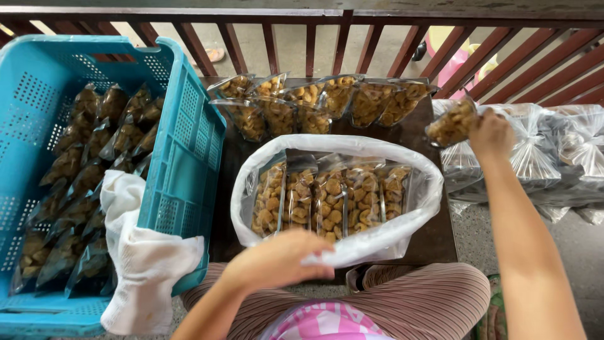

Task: The person sits on the floor and packs small transparent bags of snacks into a larger white plastic bag. They arrange the small bags neatly inside the larger bag and then tie the top of the larger bag to secure the contents.

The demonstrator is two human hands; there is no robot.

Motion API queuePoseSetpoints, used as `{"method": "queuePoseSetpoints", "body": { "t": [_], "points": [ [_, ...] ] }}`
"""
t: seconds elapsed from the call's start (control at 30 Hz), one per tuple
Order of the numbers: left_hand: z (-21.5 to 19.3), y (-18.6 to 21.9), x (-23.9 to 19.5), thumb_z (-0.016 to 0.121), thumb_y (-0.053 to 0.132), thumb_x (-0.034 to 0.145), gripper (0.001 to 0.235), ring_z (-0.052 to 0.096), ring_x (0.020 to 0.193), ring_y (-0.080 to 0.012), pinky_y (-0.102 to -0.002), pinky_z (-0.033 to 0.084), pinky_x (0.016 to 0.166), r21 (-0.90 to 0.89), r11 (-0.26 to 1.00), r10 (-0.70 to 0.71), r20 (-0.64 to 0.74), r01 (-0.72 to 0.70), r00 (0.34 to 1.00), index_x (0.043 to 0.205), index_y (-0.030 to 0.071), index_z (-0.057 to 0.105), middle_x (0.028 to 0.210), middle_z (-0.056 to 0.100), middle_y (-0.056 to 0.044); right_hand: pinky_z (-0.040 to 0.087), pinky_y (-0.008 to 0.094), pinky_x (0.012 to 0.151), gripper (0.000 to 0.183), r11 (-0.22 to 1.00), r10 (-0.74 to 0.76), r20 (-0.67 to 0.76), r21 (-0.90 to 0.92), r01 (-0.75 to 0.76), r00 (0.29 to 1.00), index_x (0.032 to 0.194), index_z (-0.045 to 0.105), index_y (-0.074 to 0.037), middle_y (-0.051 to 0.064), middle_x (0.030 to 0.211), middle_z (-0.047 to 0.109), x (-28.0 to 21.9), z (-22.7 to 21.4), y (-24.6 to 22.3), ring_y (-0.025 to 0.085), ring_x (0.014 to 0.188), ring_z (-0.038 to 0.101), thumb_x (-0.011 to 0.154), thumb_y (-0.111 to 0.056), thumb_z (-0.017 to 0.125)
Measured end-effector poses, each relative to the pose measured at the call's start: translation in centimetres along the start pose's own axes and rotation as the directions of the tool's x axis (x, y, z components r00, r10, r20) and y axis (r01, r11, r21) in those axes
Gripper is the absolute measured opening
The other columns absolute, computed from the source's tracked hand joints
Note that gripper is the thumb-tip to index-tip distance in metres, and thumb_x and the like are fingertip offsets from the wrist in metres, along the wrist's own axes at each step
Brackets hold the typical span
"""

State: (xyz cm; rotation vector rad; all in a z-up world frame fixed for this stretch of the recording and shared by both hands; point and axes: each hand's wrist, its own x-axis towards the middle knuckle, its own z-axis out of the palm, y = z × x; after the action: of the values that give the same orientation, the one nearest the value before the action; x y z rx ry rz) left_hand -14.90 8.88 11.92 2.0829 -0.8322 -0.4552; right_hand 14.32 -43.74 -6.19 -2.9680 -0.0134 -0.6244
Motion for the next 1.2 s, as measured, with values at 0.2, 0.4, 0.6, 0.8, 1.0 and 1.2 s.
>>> {"method": "queuePoseSetpoints", "body": {
  "t": [0.2, 0.4, 0.6, 0.8, 1.0, 1.2],
  "points": [
    [-4.3, -6.9, 4.4, 0.05, 0.033, 0.108, 0.031, 0.071, 0.094, -0.0432, -0.054, 0.054, 0.085, 0.155, 0.747, -0.541, -0.424, 0.646, 0.727, 0.129, 0.012, 0.06, 0.098, 0.075, -0.024, 0.051, 0.044, 0.071, 0.025, 0.761, 0.438, 0.02, 0.523, -0.383, 0.899, 0.108, 0.062, 0.009, 0.018, 0.103, 0.067, -7.8, -12.6, 1.2, 0.033, 0.09, 0.065, 0.112, -0.015, 0.056],
    [-5.7, -8.3, 6.7, 0.052, 0.029, 0.102, 0.066, 0.067, 0.091, -0.0463, -0.056, 0.053, 0.081, 0.163, 0.766, -0.452, -0.551, 0.621, 0.702, 0.163, 0.024, 0.026, 0.107, 0.071, -0.025, 0.054, 0.054, 0.097, 0.102, -0.131, 0.045, 0.385, 0.917, -0.377, 0.922, 0.164, 0.019, -0.035, 0.026, 0.159, 0.037, -13.7, -25.1, -8.8, 0.044, 0.136, 0.055, 0.08, 0.008, 0.055],
    [-1.0, -5.6, 1.7, 0.066, 0.031, 0.089, 0.064, 0.068, 0.089, -0.0418, -0.053, 0.054, 0.077, 0.341, 0.798, -0.242, -0.574, 0.497, 0.782, 0.143, 0.005, 0.043, 0.101, 0.071, -0.022, 0.058, 0.051, 0.096, 0.121, -0.196, -0.163, 0.648, 0.718, -0.668, 0.744, 0.159, 0.026, -0.043, 0.017, 0.147, 0.042, -14.4, -23.9, -22.3, 0.039, 0.125, 0.056, 0.058, 0.012, 0.061],
    [1.7, -1.6, -4.9, 0.072, 0.053, 0.083, 0.046, 0.07, 0.09, -0.0353, -0.048, 0.049, 0.092, 0.456, 0.805, -0.376, -0.101, 0.379, 0.921, 0.094, 0.009, 0.07, 0.085, 0.074, -0.016, 0.057, 0.034, 0.082, 0.115, -0.162, -0.028, 0.479, 0.864, -0.477, 0.877, 0.161, 0.005, -0.037, 0.023, 0.147, 0.044, -19.5, -21.5, -29.6, 0.036, 0.119, 0.058, 0.076, 0.014, 0.061],
    [1.4, -0.9, -2.4, 0.056, 0.05, 0.101, 0.043, 0.069, 0.103, -0.0346, -0.049, 0.05, 0.095, 0.168, 0.853, -0.431, -0.312, 0.495, 0.847, 0.104, 0.009, 0.069, 0.099, 0.075, -0.015, 0.061, 0.043, 0.091, 0.114, 0.07, 0.134, 0.261, 0.96, -0.272, 0.956, 0.152, -0.004, -0.033, 0.019, 0.147, 0.026, -25.0, -18.1, -36.4, 0.04, 0.122, 0.057, 0.076, 0.011, 0.069],
    [1.4, -2.2, 0.8, 0.064, 0.049, 0.097, 0.059, 0.046, 0.131, -0.0437, -0.053, 0.043, 0.098, 0.023, 0.949, -0.219, -0.671, 0.315, 0.709, 0.145, 0.014, 0.056, 0.15, 0.044, -0.023, 0.059, 0.035, 0.098, 0.087, 0.153, -0.387, 0.398, 0.917, -0.368, 0.832, 0.152, 0.014, -0.016, 0.016, 0.135, 0.048, -29.8, -17.9, -39.2, 0.027, 0.129, 0.062, 0.091, -0.005, 0.076]
  ]
}}
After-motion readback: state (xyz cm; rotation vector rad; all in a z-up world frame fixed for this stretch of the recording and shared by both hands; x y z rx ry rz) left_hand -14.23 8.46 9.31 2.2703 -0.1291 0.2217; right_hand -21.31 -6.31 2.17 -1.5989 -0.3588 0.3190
